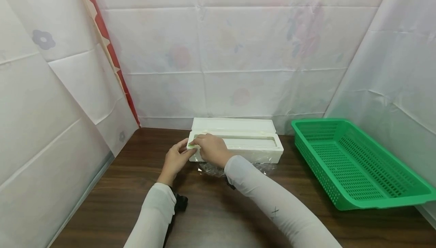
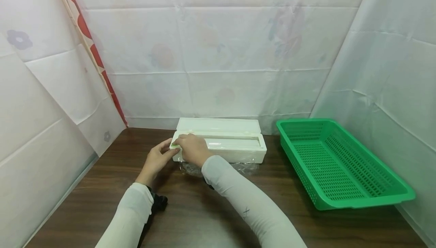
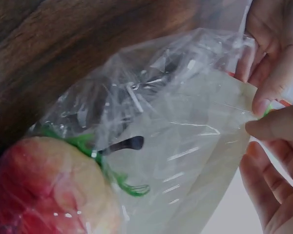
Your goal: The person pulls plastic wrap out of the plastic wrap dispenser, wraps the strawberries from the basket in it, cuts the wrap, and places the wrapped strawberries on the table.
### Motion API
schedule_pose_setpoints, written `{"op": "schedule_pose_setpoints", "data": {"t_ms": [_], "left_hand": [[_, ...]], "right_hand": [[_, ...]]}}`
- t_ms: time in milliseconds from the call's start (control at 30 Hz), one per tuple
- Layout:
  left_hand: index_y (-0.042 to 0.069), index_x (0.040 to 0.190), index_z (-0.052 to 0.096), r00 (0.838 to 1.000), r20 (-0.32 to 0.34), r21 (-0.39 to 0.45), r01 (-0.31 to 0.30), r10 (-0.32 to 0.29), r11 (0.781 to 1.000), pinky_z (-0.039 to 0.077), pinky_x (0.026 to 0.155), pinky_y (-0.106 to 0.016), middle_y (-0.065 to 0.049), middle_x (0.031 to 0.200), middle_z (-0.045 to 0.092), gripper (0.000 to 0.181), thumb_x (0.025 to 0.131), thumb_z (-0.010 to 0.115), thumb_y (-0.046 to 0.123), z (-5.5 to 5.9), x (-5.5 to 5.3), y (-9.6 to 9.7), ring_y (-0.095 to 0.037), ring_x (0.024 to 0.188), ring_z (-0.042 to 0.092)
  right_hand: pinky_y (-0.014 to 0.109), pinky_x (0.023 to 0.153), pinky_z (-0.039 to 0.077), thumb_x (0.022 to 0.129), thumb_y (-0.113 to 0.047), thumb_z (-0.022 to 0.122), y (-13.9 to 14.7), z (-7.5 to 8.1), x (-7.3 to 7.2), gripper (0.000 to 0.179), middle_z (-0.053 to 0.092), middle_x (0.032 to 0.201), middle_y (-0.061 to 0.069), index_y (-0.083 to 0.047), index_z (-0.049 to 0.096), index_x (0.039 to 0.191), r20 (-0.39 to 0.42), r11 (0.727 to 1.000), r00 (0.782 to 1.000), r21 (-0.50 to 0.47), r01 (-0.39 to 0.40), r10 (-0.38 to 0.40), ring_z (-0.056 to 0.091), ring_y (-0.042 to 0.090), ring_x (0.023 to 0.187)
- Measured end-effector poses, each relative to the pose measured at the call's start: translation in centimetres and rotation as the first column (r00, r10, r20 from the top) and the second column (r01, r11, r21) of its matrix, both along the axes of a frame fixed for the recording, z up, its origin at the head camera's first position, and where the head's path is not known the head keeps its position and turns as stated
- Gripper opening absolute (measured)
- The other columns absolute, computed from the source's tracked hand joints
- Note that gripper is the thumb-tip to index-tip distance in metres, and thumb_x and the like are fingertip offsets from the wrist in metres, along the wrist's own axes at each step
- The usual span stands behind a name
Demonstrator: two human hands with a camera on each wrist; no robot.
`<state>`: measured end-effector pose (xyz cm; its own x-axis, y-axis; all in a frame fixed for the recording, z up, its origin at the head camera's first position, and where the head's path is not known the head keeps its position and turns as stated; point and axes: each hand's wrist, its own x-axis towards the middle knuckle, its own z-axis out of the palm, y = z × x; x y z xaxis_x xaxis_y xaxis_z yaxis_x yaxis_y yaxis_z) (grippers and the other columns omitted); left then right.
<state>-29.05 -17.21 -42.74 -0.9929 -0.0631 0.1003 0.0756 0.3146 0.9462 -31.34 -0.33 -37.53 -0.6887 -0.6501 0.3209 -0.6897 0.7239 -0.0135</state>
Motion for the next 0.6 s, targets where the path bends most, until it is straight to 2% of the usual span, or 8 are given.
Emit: {"op": "schedule_pose_setpoints", "data": {"t_ms": [167, 300, 467, 600], "left_hand": [[0.009, 0.152, 0.044, 1.0, 0.009, 0.01, 0.013, -0.013, 1.0, 0.05, 0.098, -0.045, -0.019, 0.14, 0.054, 0.072, 0.092, 0.074, 0.036, 0.0, 0.0, 0.0, -0.033, 0.129, 0.052], [0.007, 0.152, 0.043, 1.0, 0.01, 0.02, 0.015, -0.016, 1.0, 0.049, 0.099, -0.046, -0.019, 0.14, 0.054, 0.071, 0.093, 0.074, 0.032, 0.0, 0.0, 0.0, -0.032, 0.128, 0.053], [0.006, 0.151, 0.043, 1.0, 0.019, 0.013, 0.007, -0.007, 1.0, 0.049, 0.099, -0.046, -0.018, 0.14, 0.055, 0.068, 0.094, 0.072, 0.028, 0.1, 0.0, -0.1, -0.032, 0.127, 0.053], [0.005, 0.15, 0.045, 1.0, 0.014, 0.011, -0.001, 0.0, 1.0, 0.048, 0.099, -0.046, -0.019, 0.14, 0.055, 0.065, 0.095, 0.071, 0.026, 0.2, 0.0, -0.2, -0.032, 0.126, 0.054]], "right_hand": [[0.023, 0.056, 0.048, 0.091, -0.006, 0.062, 0.3, -0.1, -0.1, 0.039, 0.067, 0.127, -0.004, -0.022, 0.071, 0.126, 0.051, 0.999, 0.999, -0.039, -0.012, 0.014, 0.065, 0.017, 0.107], [0.024, 0.066, 0.051, 0.093, 0.0, 0.057, 0.7, 0.1, -0.1, 0.037, 0.067, 0.12, 0.003, -0.013, 0.069, 0.126, 0.122, 0.991, 0.992, -0.132, -0.014, 0.03, 0.065, 0.017, 0.1], [0.026, 0.079, 0.052, 0.098, 0.002, 0.051, 1.6, 0.1, -0.3, 0.033, 0.066, 0.116, 0.006, -0.007, 0.066, 0.125, 0.188, 0.958, 0.981, -0.286, 0.001, 0.055, 0.063, 0.016, 0.093], [0.026, 0.076, 0.05, 0.101, -0.002, 0.047, 2.3, -0.1, -0.7, 0.031, 0.065, 0.114, 0.005, -0.009, 0.066, 0.125, 0.197, 0.929, 0.975, -0.37, -0.022, 0.101, 0.058, 0.013, 0.086]]}}
